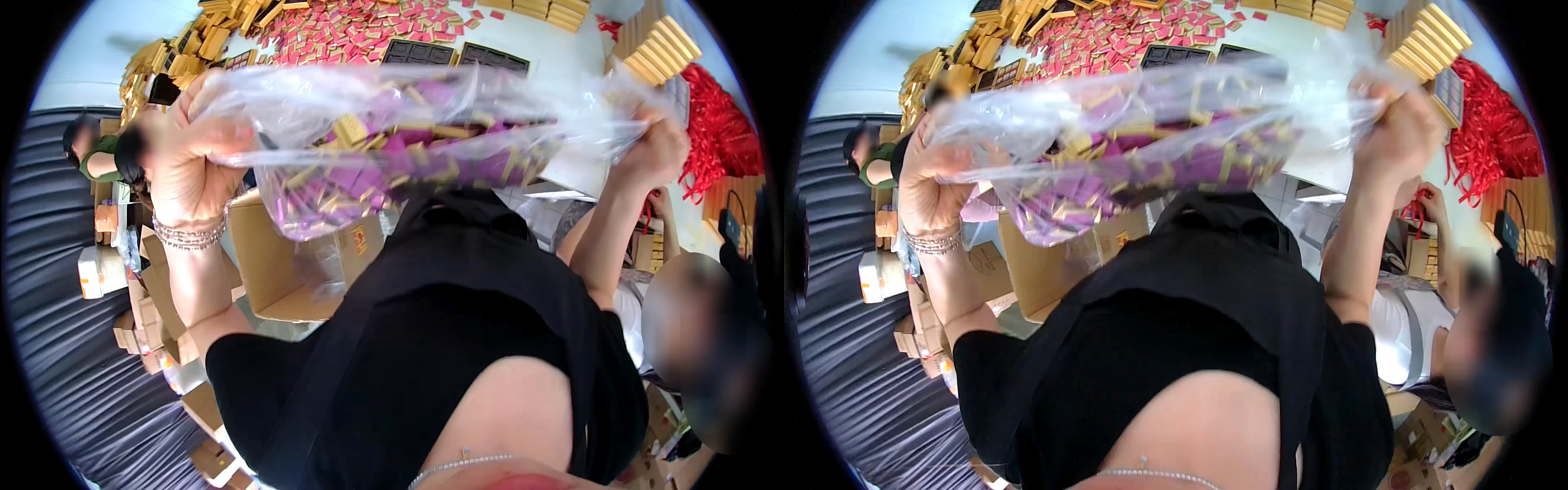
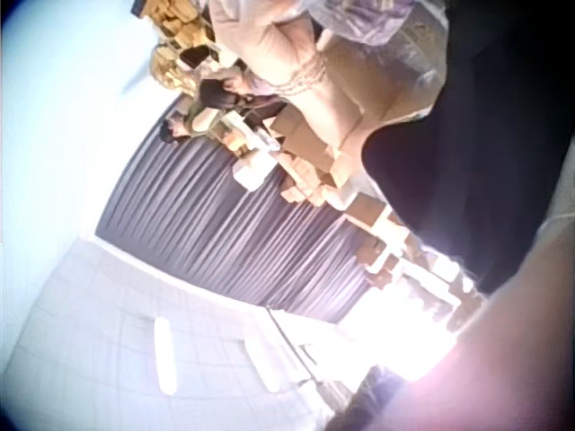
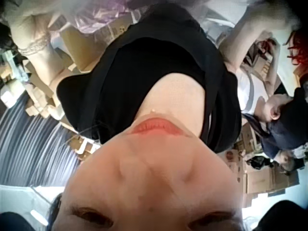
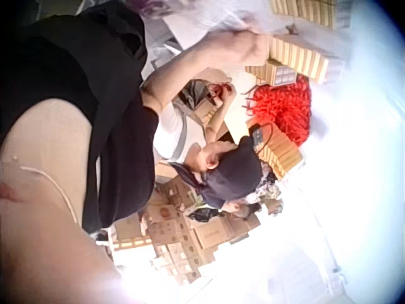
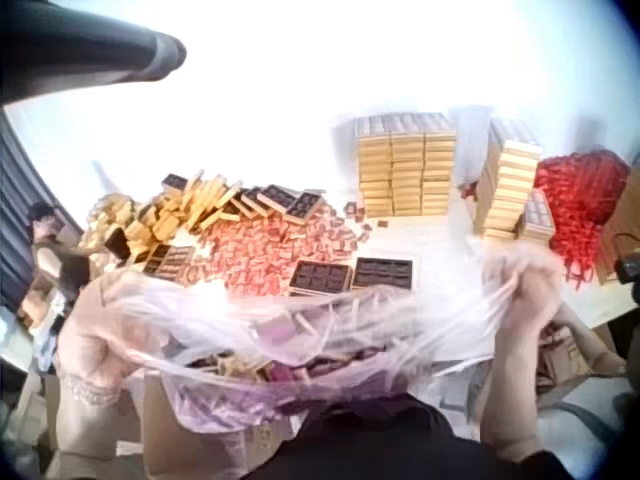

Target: The person assembles cosmetic palettes by placing small, individually wrapped items into the compartments of a gold-trimmed tray. The person handles the palettes and items by hand, stacking completed units and retrieving new supplies from a plastic bag.

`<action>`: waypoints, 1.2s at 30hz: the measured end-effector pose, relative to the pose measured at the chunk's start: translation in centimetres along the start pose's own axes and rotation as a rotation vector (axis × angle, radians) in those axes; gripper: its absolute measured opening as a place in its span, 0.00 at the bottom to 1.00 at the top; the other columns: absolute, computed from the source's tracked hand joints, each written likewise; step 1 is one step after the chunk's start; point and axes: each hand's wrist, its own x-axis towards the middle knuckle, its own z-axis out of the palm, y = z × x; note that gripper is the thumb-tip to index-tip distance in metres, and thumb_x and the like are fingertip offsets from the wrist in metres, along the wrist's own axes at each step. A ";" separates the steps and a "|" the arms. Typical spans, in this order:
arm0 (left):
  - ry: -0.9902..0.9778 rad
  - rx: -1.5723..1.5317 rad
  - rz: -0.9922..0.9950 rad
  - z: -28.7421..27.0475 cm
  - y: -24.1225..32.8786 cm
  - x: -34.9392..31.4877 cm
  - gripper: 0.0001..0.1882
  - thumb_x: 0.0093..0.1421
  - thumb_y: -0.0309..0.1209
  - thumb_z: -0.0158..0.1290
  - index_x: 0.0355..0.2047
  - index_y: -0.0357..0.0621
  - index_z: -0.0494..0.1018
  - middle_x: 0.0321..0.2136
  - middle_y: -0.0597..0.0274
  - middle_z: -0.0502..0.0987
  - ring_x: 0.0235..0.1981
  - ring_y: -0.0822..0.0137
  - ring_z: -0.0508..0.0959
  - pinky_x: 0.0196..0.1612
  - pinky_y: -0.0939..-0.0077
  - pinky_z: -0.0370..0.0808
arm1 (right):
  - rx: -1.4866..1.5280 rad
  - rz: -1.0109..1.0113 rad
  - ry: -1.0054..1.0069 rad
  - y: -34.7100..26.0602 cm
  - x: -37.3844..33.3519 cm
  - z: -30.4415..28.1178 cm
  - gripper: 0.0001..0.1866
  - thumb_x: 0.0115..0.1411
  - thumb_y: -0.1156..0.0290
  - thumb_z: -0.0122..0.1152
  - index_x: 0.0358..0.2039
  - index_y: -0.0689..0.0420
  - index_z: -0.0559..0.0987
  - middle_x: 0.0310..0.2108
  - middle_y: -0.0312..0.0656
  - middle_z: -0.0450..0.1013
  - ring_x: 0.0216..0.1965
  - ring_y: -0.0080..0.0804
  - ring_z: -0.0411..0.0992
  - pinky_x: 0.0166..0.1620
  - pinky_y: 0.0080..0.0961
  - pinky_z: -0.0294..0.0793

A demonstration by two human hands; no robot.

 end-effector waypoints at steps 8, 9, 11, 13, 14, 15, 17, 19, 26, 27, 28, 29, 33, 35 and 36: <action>0.011 -0.211 -0.222 -3.3 3.4 17.5 0.26 0.45 0.09 0.48 0.48 0.29 0.67 0.40 0.52 0.76 0.41 0.61 0.78 0.49 0.68 0.75 | 0.839 0.535 -0.227 22.7 7.4 1.8 0.37 0.51 0.60 0.60 0.60 0.57 0.62 0.56 0.49 0.64 0.61 0.45 0.58 0.62 0.43 0.55; 0.029 -0.200 -0.240 -3.4 4.0 19.6 0.25 0.45 0.09 0.47 0.47 0.29 0.67 0.39 0.52 0.76 0.40 0.62 0.78 0.47 0.69 0.75 | 0.732 0.606 -0.248 25.3 4.9 4.2 0.45 0.47 0.55 0.65 0.64 0.52 0.57 0.62 0.46 0.57 0.64 0.45 0.54 0.63 0.47 0.52; 0.075 -0.181 -0.247 -2.8 4.4 23.4 0.24 0.46 0.08 0.45 0.47 0.29 0.67 0.38 0.54 0.75 0.38 0.64 0.78 0.43 0.72 0.76 | 0.642 0.808 -0.152 29.4 0.2 9.6 0.55 0.44 0.46 0.70 0.68 0.46 0.51 0.67 0.42 0.50 0.67 0.44 0.49 0.64 0.52 0.49; 0.093 -0.183 -0.268 -4.0 5.2 26.0 0.21 0.48 0.09 0.44 0.45 0.29 0.67 0.34 0.57 0.74 0.30 0.71 0.74 0.34 0.79 0.73 | 0.791 0.827 -0.108 32.7 -2.4 14.2 0.49 0.51 0.42 0.62 0.68 0.47 0.52 0.66 0.41 0.51 0.67 0.44 0.48 0.63 0.54 0.50; 0.041 -0.226 -0.284 -5.6 5.8 26.8 0.21 0.49 0.09 0.43 0.45 0.28 0.67 0.33 0.58 0.73 0.28 0.72 0.73 0.32 0.80 0.71 | 0.900 0.876 0.005 33.8 -2.8 16.6 0.46 0.50 0.44 0.64 0.64 0.50 0.57 0.62 0.39 0.58 0.63 0.40 0.54 0.62 0.49 0.55; -0.051 -0.260 -0.291 -5.9 6.4 27.7 0.20 0.49 0.09 0.43 0.45 0.28 0.67 0.33 0.59 0.72 0.26 0.74 0.71 0.30 0.81 0.69 | 1.009 0.877 0.122 34.9 -2.0 18.3 0.43 0.49 0.46 0.67 0.60 0.53 0.63 0.57 0.38 0.65 0.59 0.36 0.61 0.61 0.45 0.59; 0.020 -0.288 -0.307 -5.5 6.8 30.0 0.12 0.52 0.11 0.41 0.37 0.29 0.66 0.25 0.63 0.66 0.22 0.76 0.62 0.25 0.80 0.61 | 1.116 0.822 0.077 40.2 -0.8 20.5 0.41 0.53 0.44 0.61 0.61 0.53 0.62 0.58 0.39 0.63 0.59 0.38 0.61 0.61 0.47 0.59; 0.086 -0.371 -0.328 -5.6 7.5 31.6 0.07 0.54 0.12 0.40 0.32 0.32 0.65 0.22 0.65 0.62 0.20 0.76 0.59 0.24 0.80 0.58 | 1.174 0.900 0.123 42.5 1.4 23.2 0.41 0.53 0.44 0.60 0.61 0.53 0.62 0.58 0.40 0.63 0.59 0.38 0.61 0.61 0.47 0.59; 0.121 -0.330 -0.451 -1.9 3.6 37.9 0.09 0.58 0.19 0.43 0.21 0.39 0.62 0.20 0.65 0.61 0.22 0.73 0.62 0.28 0.76 0.64 | 1.319 1.156 0.209 43.9 0.0 27.7 0.39 0.54 0.45 0.58 0.61 0.53 0.62 0.57 0.41 0.64 0.59 0.39 0.61 0.62 0.48 0.59; 0.151 -0.244 -0.439 -1.1 3.1 38.8 0.08 0.58 0.20 0.43 0.21 0.39 0.63 0.20 0.64 0.62 0.22 0.72 0.63 0.30 0.76 0.65 | 1.346 1.177 0.220 44.3 0.1 28.3 0.39 0.55 0.45 0.58 0.61 0.53 0.62 0.57 0.41 0.64 0.59 0.39 0.61 0.62 0.48 0.59; 0.083 -0.336 -0.443 -1.7 2.8 40.0 0.05 0.58 0.20 0.43 0.25 0.35 0.64 0.22 0.62 0.66 0.25 0.71 0.66 0.34 0.75 0.68 | 1.371 1.198 0.223 44.2 -0.1 29.0 0.38 0.55 0.45 0.58 0.60 0.53 0.62 0.57 0.42 0.64 0.59 0.39 0.62 0.62 0.48 0.59; 0.055 -0.372 -0.493 -2.5 2.1 41.0 0.04 0.58 0.20 0.43 0.26 0.34 0.65 0.23 0.62 0.66 0.25 0.70 0.66 0.35 0.75 0.68 | 1.387 1.229 0.232 44.1 -0.6 29.0 0.38 0.55 0.45 0.58 0.60 0.54 0.62 0.57 0.42 0.64 0.59 0.39 0.62 0.62 0.48 0.59; 0.091 -0.385 -0.573 -4.8 -1.5 43.3 0.02 0.55 0.18 0.45 0.30 0.33 0.65 0.25 0.60 0.68 0.26 0.68 0.66 0.36 0.72 0.69 | 1.428 1.316 0.257 44.2 -1.9 28.6 0.37 0.56 0.46 0.56 0.60 0.54 0.63 0.56 0.42 0.64 0.58 0.39 0.62 0.62 0.48 0.59; 0.195 -0.325 -0.567 -6.2 -3.6 44.5 0.03 0.54 0.16 0.45 0.29 0.35 0.65 0.26 0.59 0.68 0.27 0.66 0.68 0.37 0.71 0.69 | 1.451 1.346 0.279 44.1 -1.9 28.5 0.37 0.56 0.46 0.56 0.60 0.54 0.63 0.56 0.43 0.64 0.58 0.40 0.62 0.62 0.48 0.58; 0.254 -0.304 -0.564 -6.9 -4.5 44.7 0.04 0.53 0.15 0.46 0.28 0.36 0.65 0.26 0.59 0.68 0.28 0.65 0.68 0.37 0.70 0.69 | 1.456 1.366 0.292 44.2 -2.0 28.2 0.36 0.56 0.46 0.56 0.60 0.54 0.63 0.56 0.43 0.64 0.58 0.40 0.62 0.62 0.48 0.58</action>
